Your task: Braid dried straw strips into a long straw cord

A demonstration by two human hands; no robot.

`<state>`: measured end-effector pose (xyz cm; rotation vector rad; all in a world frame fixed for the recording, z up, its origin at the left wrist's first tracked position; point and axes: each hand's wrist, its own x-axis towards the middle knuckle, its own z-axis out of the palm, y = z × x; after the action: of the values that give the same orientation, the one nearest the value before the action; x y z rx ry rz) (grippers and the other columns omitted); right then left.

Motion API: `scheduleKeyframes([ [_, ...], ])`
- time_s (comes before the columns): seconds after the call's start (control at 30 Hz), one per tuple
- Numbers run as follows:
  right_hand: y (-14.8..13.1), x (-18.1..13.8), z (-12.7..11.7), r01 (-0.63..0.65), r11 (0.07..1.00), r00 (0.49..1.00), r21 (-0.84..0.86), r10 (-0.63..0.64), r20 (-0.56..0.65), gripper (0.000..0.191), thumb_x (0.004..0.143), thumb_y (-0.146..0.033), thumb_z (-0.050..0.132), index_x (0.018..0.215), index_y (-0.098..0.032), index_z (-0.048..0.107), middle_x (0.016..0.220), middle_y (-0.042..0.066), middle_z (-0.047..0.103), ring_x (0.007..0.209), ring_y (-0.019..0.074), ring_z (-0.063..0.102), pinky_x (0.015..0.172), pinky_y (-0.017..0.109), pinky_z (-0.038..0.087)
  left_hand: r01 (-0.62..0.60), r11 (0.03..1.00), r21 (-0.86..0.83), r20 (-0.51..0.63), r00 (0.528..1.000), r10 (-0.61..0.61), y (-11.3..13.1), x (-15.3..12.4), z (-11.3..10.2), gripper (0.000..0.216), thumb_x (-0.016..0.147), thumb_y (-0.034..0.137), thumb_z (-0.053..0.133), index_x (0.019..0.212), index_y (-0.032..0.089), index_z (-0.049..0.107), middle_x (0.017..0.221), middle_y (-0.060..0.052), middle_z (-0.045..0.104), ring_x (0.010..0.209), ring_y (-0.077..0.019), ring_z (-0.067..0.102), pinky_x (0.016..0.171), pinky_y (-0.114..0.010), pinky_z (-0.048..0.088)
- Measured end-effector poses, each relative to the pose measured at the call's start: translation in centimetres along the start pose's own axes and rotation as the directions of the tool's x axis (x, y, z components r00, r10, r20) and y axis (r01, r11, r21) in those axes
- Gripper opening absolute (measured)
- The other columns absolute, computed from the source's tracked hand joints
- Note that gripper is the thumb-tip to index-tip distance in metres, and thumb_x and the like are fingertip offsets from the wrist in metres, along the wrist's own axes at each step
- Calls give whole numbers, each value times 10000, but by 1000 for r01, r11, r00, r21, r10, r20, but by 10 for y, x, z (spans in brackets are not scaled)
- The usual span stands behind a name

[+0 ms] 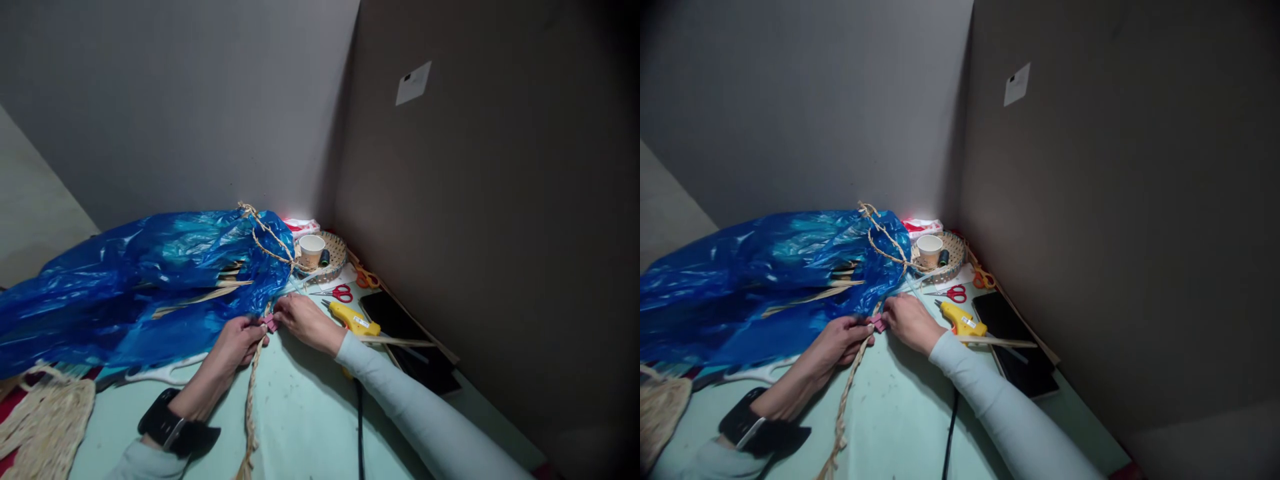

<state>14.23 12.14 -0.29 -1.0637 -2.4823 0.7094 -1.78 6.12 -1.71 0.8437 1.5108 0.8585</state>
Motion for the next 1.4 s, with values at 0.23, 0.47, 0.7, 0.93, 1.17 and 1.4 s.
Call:
scheduleKeyframes([
  [0.23, 6, 3, -4, 1, 978, 1000, 209, 0, -5, 118, 923, -188, 529, 821, -159, 583, 759, 12, 598, 717, 137, 520, 672, 249, 353, -119, 986, -116, -27, 993, 116, 9, -9, 4, 461, 791, 207, 723, 1216, 107, 575, 608, 22, 641, 363, -18, 364, 361, -146, 222],
  [0.47, 27, 14, 5, -33, 914, 999, 403, 29, 16, 201, 862, -335, 659, 839, -138, 627, 782, 8, 641, 724, 133, 557, 651, 226, 376, -127, 988, -93, -74, 990, 120, 19, -1, 3, 288, 847, 300, 696, 1080, 135, 656, 721, 19, 644, 434, -43, 464, 391, -168, 344],
  [0.7, 31, 16, 3, -69, 876, 997, 477, 42, 67, 319, 829, -433, 676, 856, -115, 681, 719, 3, 624, 656, 126, 503, 601, 225, 367, -69, 996, -55, -117, 991, 62, 19, 19, 5, 347, 908, 319, 624, 1223, 176, 593, 1235, -94, 631, 1008, -232, 651, 828, -440, 562],
  [0.93, 31, 15, -2, -97, 866, 993, 491, 53, 103, 206, 838, -298, 661, 863, -103, 721, 765, 28, 678, 686, 132, 555, 611, 216, 384, -109, 989, -98, -111, 989, 98, 19, 22, 10, 352, 911, 327, 619, 1228, 176, 590, 1238, -96, 629, 1018, -236, 649, 841, -449, 558],
  [1.17, 26, 12, -8, -119, 894, 992, 433, 120, 24, 118, 760, -241, 745, 788, -129, 720, 709, 3, 673, 689, 128, 561, 603, 211, 347, -105, 987, -123, -129, 988, 89, 25, 25, 16, 356, 909, 326, 622, 1229, 175, 590, 1243, -97, 627, 1018, -236, 648, 839, -447, 558],
  [1.4, 26, 10, -11, -114, 911, 993, 397, 116, 19, 111, 763, -235, 747, 775, -126, 733, 704, 7, 704, 694, 133, 592, 618, 211, 353, -101, 982, -161, -164, 984, 74, 28, 26, 19, 354, 910, 326, 620, 1227, 172, 590, 1237, -98, 629, 1018, -237, 649, 843, -449, 557],
])
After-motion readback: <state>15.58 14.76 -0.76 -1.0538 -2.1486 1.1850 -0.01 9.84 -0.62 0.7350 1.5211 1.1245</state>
